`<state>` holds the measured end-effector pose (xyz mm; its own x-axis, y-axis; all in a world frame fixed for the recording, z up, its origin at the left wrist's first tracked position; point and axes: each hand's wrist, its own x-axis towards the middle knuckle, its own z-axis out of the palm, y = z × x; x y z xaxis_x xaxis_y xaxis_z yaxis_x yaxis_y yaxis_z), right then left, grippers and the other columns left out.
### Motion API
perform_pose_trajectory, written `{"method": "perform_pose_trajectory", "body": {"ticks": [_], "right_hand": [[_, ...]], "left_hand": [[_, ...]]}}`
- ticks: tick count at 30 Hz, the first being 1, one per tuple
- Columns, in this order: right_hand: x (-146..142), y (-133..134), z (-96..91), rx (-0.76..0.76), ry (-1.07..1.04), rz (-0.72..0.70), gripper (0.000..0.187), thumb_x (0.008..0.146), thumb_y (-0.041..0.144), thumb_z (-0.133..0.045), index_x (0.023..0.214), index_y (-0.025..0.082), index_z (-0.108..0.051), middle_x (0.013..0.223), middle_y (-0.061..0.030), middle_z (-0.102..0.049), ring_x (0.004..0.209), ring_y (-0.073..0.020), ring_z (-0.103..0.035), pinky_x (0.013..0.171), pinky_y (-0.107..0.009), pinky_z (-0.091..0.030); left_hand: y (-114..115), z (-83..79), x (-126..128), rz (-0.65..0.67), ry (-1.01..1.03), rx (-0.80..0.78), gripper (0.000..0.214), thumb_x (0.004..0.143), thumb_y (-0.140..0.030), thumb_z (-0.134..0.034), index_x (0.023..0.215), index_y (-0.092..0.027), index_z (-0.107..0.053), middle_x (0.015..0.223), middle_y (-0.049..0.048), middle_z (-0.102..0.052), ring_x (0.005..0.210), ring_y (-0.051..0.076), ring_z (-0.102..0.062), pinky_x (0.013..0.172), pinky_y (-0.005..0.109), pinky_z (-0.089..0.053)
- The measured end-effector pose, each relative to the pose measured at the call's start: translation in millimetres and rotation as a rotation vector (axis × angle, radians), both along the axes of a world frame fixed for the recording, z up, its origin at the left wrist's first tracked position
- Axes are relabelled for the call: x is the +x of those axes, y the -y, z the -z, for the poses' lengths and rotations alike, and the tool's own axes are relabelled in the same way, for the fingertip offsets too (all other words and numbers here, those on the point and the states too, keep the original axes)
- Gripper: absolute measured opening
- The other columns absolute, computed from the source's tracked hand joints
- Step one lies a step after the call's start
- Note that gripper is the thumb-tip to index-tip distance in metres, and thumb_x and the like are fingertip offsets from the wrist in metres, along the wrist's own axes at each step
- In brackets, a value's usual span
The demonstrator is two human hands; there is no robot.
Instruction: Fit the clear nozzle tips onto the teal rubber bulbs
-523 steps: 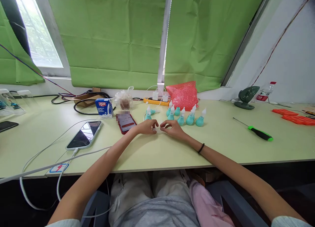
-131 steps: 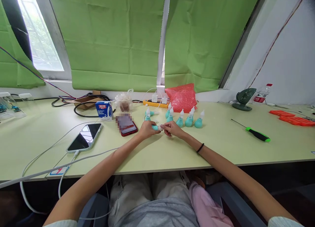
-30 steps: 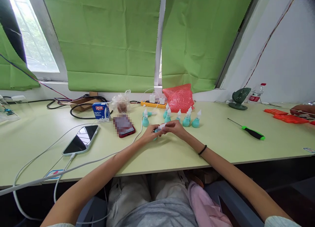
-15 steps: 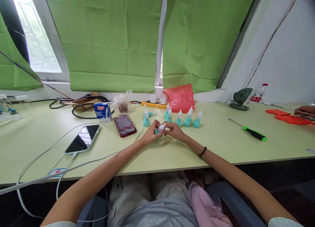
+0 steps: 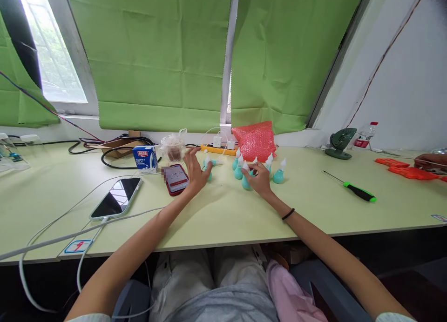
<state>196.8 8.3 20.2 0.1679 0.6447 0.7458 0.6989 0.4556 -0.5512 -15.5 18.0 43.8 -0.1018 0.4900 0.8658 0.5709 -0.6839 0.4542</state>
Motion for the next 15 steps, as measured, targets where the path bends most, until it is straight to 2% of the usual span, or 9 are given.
{"method": "perform_pose_trajectory", "body": {"ticks": [3,4,6,8,11,13,15], "right_hand": [[4.0,-3.7,1.1,-0.006,0.057,0.066,0.030,0.065,0.044,-0.055,0.073,0.016,-0.063,0.067,-0.0028,-0.050,0.057,-0.0131,-0.044,0.057,-0.027,-0.037],[5.7,-5.4,1.4,-0.010,0.069,0.085,0.030,0.065,0.044,-0.055,0.073,0.016,-0.063,0.067,-0.0031,-0.051,0.057,-0.0133,-0.044,0.057,-0.027,-0.037],[9.9,-9.3,1.7,-0.017,0.084,0.119,0.031,0.065,0.044,-0.054,0.072,0.015,-0.063,0.067,-0.0036,-0.052,0.056,-0.0136,-0.045,0.056,-0.026,-0.037],[13.9,-12.9,1.7,-0.022,0.093,0.144,0.032,0.066,0.044,-0.053,0.071,0.015,-0.063,0.065,-0.0038,-0.053,0.055,-0.0135,-0.045,0.057,-0.027,-0.037],[17.4,-15.5,0.8,-0.028,0.109,0.162,0.031,0.066,0.044,-0.052,0.068,0.014,-0.062,0.063,-0.0039,-0.054,0.056,-0.0142,-0.046,0.058,-0.027,-0.037],[17.8,-15.1,-0.4,-0.033,0.124,0.163,0.030,0.064,0.044,-0.053,0.066,0.015,-0.061,0.061,-0.0038,-0.055,0.057,-0.0147,-0.047,0.057,-0.027,-0.037],[17.6,-14.2,-1.5,-0.047,0.137,0.161,0.029,0.063,0.043,-0.053,0.064,0.015,-0.060,0.058,-0.0030,-0.055,0.055,-0.0141,-0.048,0.056,-0.026,-0.037]], "left_hand": [[-11.0,-22.7,-1.8,-0.144,-0.041,0.054,0.035,0.074,-0.019,-0.044,0.108,-0.017,-0.037,0.110,0.0103,-0.039,0.107,0.023,-0.033,0.092,0.039,-0.023],[-15.9,-31.8,0.2,-0.183,-0.097,0.011,0.031,0.077,-0.019,-0.040,0.108,-0.017,-0.039,0.111,0.0108,-0.040,0.107,0.024,-0.032,0.091,0.039,-0.024],[-27.9,-49.4,9.6,-0.217,-0.388,-0.177,0.028,0.079,-0.020,-0.038,0.106,-0.016,-0.044,0.114,0.0121,-0.040,0.111,0.027,-0.028,0.090,0.043,-0.024],[-41.8,-61.3,26.8,-0.181,-0.511,-0.262,0.021,0.077,-0.020,-0.045,0.096,-0.016,-0.052,0.107,0.0117,-0.048,0.110,0.030,-0.030,0.087,0.045,-0.026],[-62.3,-60.8,62.7,-0.153,-0.634,-0.417,0.016,0.072,-0.019,-0.056,0.086,-0.011,-0.057,0.094,0.0108,-0.055,0.100,0.028,-0.043,0.083,0.046,-0.033],[-73.7,-50.2,86.4,-0.156,-0.670,-0.509,0.024,0.079,-0.026,-0.049,0.100,-0.013,-0.051,0.103,0.0072,-0.052,0.096,0.021,-0.049,0.080,0.043,-0.040],[-83.2,-36.7,104.1,-0.161,-0.678,-0.592,0.028,0.081,-0.027,-0.047,0.106,-0.014,-0.047,0.106,0.0077,-0.051,0.092,0.019,-0.051,0.076,0.039,-0.044]]}}
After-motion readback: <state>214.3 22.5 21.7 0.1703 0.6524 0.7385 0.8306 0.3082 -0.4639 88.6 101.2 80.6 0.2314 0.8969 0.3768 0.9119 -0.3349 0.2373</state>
